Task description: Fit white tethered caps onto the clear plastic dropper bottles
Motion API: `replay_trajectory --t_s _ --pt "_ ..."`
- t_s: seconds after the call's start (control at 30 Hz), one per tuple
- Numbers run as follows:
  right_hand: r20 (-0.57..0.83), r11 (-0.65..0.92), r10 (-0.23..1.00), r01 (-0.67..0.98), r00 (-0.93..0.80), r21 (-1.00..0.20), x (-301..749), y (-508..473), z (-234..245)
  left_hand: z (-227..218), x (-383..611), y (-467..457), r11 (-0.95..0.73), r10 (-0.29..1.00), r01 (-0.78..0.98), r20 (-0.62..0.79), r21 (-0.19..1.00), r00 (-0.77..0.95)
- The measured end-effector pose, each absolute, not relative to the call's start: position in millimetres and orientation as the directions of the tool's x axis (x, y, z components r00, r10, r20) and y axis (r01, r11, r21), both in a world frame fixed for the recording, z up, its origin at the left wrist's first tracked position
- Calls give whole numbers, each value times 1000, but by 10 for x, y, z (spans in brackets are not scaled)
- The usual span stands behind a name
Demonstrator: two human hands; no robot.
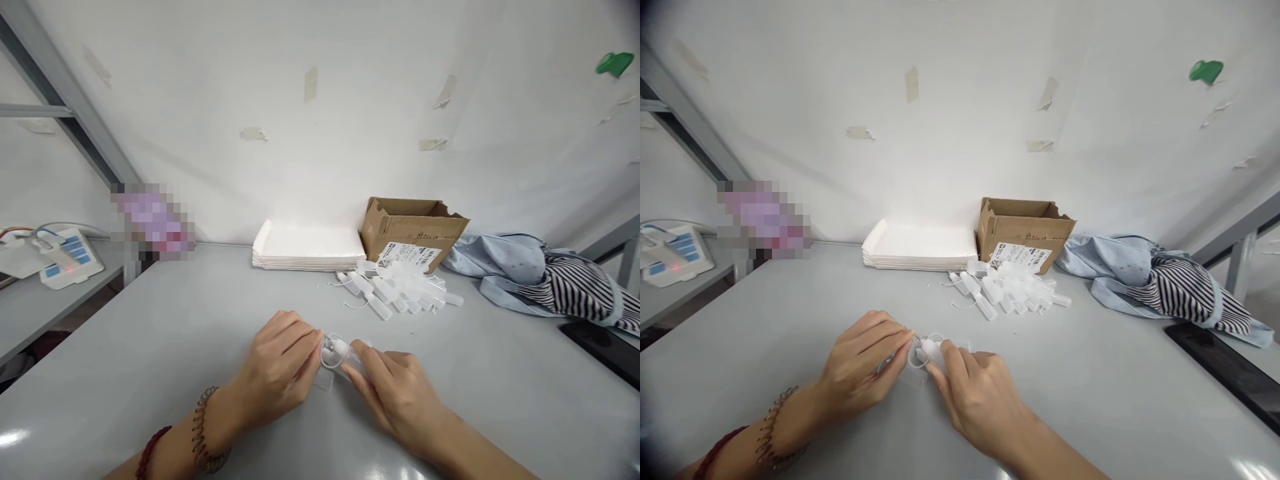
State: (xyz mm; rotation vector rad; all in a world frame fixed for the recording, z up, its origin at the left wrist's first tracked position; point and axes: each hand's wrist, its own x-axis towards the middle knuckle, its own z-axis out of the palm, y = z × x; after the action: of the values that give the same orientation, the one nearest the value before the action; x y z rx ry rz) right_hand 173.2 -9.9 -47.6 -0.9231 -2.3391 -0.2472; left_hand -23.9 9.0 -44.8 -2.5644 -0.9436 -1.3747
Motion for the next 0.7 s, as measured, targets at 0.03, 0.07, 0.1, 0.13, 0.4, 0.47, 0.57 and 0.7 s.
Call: replay_trajectory --t_s 0.03,0.07,0.1,0.13,0.4,0.47,0.57,0.7 --pt "596 740 560 671 -575 -47 1734 -97 -476 -451 -238 90 -810 477 547 781 212 403" --pt "594 740 562 671 -576 -49 1736 -96 -476 -452 -235 91 -814 474 538 785 219 399" --pt "592 741 562 670 -578 -50 1738 -94 -476 -453 -232 92 -819 473 527 788 227 395" --pt "591 741 563 669 -578 -52 1739 -92 -477 -454 -228 92 -823 472 517 789 235 393" --pt "585 743 579 662 -568 -93 1730 -84 -473 -457 -226 108 -837 456 499 789 224 411" --pt "562 744 610 647 -558 -165 1758 -55 -447 -433 -235 112 -837 486 468 779 283 397" --pt "527 704 690 630 -496 -329 1842 28 -410 -386 -249 128 -828 528 412 776 381 345" --pt "470 586 796 680 -382 -440 1949 158 -440 -364 -277 170 -795 554 453 787 404 272"
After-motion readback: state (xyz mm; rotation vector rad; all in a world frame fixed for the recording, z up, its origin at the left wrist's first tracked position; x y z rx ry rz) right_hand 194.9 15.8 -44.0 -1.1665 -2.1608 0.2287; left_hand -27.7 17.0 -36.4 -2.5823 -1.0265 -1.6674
